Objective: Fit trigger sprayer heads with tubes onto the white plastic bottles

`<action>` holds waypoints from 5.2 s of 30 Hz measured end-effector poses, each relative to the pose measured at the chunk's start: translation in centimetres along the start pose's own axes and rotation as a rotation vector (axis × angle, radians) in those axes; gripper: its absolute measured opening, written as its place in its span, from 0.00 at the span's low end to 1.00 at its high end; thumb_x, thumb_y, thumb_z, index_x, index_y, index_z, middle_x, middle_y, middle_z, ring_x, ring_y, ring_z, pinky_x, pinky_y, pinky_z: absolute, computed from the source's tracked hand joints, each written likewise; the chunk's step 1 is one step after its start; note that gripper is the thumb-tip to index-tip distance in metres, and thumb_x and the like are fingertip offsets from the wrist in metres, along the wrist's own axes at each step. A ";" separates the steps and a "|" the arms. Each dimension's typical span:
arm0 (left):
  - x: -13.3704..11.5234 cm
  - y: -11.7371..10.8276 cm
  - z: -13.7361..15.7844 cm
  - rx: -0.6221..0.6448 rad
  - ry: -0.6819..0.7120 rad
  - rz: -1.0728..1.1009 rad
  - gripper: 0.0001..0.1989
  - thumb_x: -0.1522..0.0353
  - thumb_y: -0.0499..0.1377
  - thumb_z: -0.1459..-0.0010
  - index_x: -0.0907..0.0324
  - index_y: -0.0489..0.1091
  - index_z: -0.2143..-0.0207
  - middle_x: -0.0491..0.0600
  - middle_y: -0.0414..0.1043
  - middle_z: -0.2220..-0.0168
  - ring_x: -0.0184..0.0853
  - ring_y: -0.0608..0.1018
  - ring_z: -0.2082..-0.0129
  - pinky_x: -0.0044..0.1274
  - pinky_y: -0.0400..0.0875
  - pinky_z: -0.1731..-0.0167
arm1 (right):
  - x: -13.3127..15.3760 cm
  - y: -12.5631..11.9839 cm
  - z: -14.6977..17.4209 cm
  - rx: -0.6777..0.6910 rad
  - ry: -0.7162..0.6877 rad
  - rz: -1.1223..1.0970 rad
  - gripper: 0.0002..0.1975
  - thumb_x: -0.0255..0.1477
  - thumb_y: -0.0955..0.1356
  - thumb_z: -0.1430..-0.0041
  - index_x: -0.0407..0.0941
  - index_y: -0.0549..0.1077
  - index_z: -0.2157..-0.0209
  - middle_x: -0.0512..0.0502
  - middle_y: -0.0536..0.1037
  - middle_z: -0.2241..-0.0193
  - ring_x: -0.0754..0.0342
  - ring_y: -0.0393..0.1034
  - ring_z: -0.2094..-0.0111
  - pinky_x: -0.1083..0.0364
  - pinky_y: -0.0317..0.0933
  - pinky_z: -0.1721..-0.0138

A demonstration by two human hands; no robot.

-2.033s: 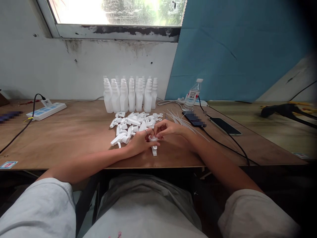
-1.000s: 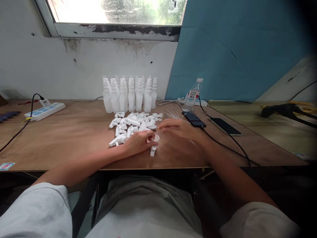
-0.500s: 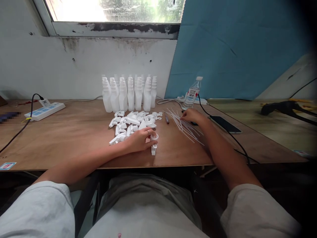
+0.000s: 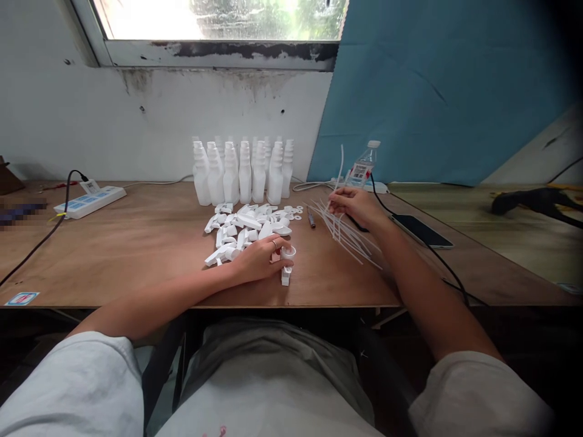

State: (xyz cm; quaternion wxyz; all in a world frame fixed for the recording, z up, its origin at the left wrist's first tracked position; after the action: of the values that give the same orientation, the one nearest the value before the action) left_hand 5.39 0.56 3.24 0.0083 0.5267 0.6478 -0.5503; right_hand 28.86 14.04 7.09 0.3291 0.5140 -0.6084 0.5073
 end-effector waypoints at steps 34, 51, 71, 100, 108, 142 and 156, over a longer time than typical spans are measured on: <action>1.1 0.4 -0.2 -0.033 -0.026 0.175 0.19 0.58 0.66 0.47 0.62 0.73 0.60 0.48 0.65 0.61 0.25 0.69 0.74 0.21 0.69 0.72 | 8.4 14.3 9.5 0.653 -0.481 0.317 0.10 0.34 0.67 0.38 0.42 0.74 0.70 0.47 0.76 0.72 0.56 0.67 0.70 0.56 0.60 0.67; 0.8 0.2 -0.2 -0.079 0.006 0.176 0.17 0.58 0.66 0.47 0.61 0.75 0.60 0.48 0.67 0.65 0.28 0.71 0.71 0.22 0.68 0.69 | 7.1 14.3 10.1 0.562 -0.531 0.336 0.10 0.32 0.66 0.37 0.42 0.71 0.70 0.50 0.71 0.75 0.59 0.63 0.74 0.59 0.56 0.71; 0.9 0.2 -0.2 -0.057 -0.057 0.210 0.16 0.58 0.67 0.48 0.62 0.73 0.64 0.46 0.64 0.66 0.29 0.69 0.70 0.22 0.65 0.67 | 7.1 13.7 9.6 0.510 -0.441 0.191 0.20 0.45 0.66 0.38 0.41 0.76 0.67 0.45 0.77 0.70 0.55 0.67 0.70 0.56 0.59 0.69; 1.7 1.1 0.0 -0.019 -0.142 0.320 0.19 0.56 0.66 0.49 0.60 0.65 0.68 0.41 0.62 0.75 0.27 0.64 0.75 0.21 0.59 0.74 | 5.5 14.3 9.3 0.531 -0.336 0.229 0.17 0.44 0.69 0.41 0.43 0.70 0.71 0.49 0.71 0.75 0.56 0.63 0.72 0.56 0.59 0.71; 1.6 1.1 0.0 -0.002 -0.150 0.313 0.20 0.55 0.66 0.50 0.61 0.66 0.65 0.41 0.62 0.75 0.27 0.64 0.76 0.21 0.59 0.74 | 4.4 14.5 9.0 0.545 -0.325 0.234 0.18 0.45 0.69 0.42 0.43 0.70 0.72 0.51 0.68 0.77 0.57 0.59 0.74 0.56 0.54 0.74; 1.4 0.8 -0.1 -0.018 -0.121 0.297 0.19 0.57 0.66 0.48 0.61 0.65 0.68 0.42 0.62 0.74 0.27 0.64 0.74 0.21 0.59 0.74 | 3.9 15.0 9.8 0.633 -0.174 0.097 0.20 0.45 0.70 0.44 0.41 0.71 0.71 0.50 0.69 0.75 0.59 0.59 0.74 0.58 0.52 0.73; 1.7 1.2 -0.1 -0.012 -0.097 0.275 0.17 0.57 0.65 0.48 0.61 0.69 0.65 0.43 0.65 0.72 0.27 0.67 0.73 0.21 0.63 0.72 | 3.8 11.5 6.4 0.360 -0.372 0.389 0.21 0.43 0.63 0.37 0.41 0.74 0.72 0.52 0.65 0.82 0.59 0.55 0.78 0.57 0.48 0.74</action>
State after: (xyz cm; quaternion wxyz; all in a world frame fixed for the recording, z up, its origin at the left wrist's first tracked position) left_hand 5.51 1.60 1.43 0.1180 0.5832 0.5717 -0.5650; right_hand 17.65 6.30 5.67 0.0128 0.5220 -0.6454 0.5575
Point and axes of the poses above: each hand's wrist, its own z-axis away from the middle knuckle, its own y-axis out of the palm, x = y × z, the point moved 9 cm from there along -z, towards the middle knuckle
